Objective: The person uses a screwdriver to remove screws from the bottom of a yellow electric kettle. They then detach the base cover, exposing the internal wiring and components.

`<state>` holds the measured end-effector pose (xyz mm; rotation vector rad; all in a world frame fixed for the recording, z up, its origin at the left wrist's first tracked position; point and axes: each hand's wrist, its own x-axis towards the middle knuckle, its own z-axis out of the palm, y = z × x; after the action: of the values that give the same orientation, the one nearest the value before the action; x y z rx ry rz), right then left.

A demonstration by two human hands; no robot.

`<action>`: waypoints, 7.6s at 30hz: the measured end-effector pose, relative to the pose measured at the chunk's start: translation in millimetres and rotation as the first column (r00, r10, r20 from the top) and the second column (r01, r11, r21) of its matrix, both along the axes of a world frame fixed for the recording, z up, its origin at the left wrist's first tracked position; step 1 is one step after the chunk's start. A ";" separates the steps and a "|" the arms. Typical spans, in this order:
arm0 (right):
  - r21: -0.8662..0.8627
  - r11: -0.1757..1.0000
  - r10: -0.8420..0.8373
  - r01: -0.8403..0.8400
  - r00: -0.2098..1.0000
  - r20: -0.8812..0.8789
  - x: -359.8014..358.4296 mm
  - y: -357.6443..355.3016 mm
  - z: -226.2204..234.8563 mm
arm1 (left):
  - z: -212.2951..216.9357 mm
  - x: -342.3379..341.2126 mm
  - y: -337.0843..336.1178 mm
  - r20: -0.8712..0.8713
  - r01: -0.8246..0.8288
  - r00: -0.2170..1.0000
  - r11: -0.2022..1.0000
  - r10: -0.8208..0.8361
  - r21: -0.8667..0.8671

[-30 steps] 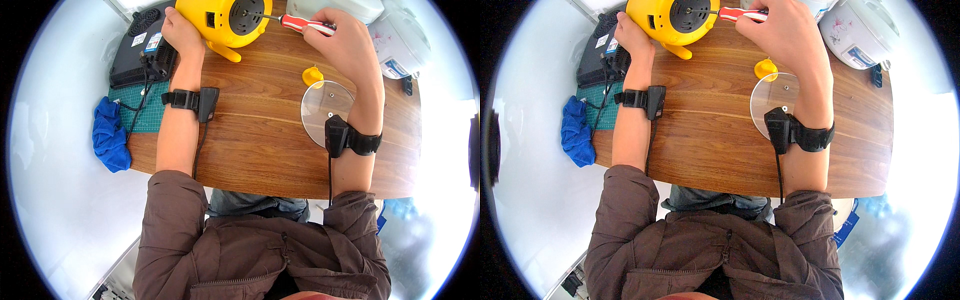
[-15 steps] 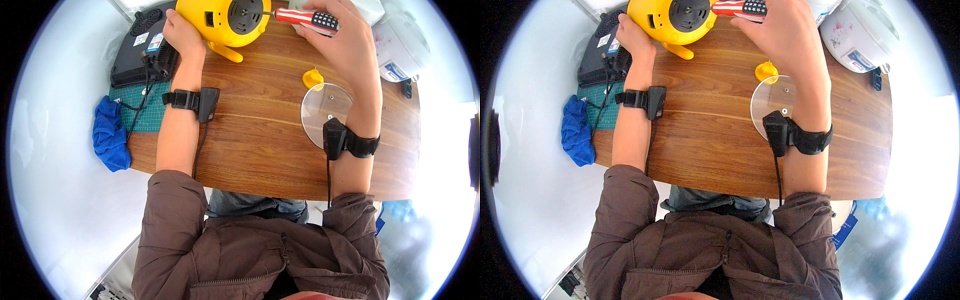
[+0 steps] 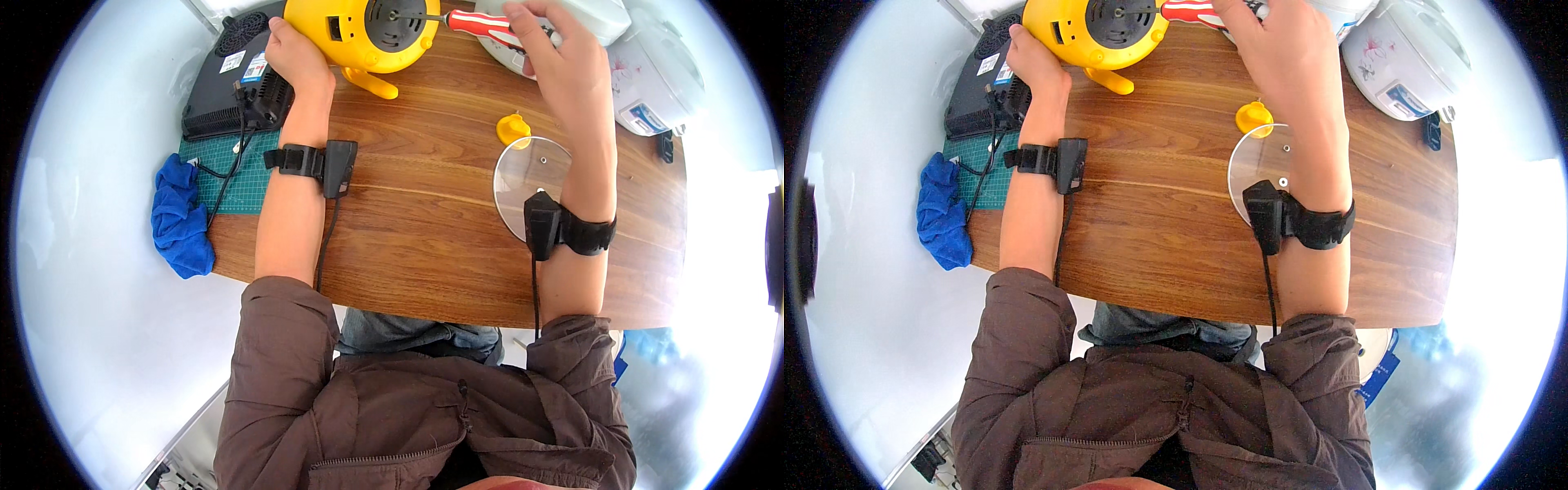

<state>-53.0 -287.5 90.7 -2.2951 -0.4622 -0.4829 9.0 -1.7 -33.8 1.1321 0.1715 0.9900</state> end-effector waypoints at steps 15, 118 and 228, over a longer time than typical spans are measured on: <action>0.415 0.905 0.212 -0.099 0.949 -0.235 2.9 -3.9 -6.6 | -1.8 0.7 -0.2 -0.024 -0.018 1.000 0.999 0.019 0.029; 0.188 0.978 0.099 -0.091 0.994 -0.036 -9.1 -5.4 -0.5 | -9.2 3.9 6.5 -0.062 0.007 0.998 0.999 -0.010 -0.045; 0.372 0.924 -0.014 0.086 0.981 -0.193 34.5 44.5 -101.9 | 8.5 -3.3 -47.9 -0.111 0.022 0.994 0.948 0.014 0.318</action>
<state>-18.5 -243.1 -11.3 -1.9552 -0.1948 -0.3419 5.7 -49.6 -25.3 1.4854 0.1004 0.9730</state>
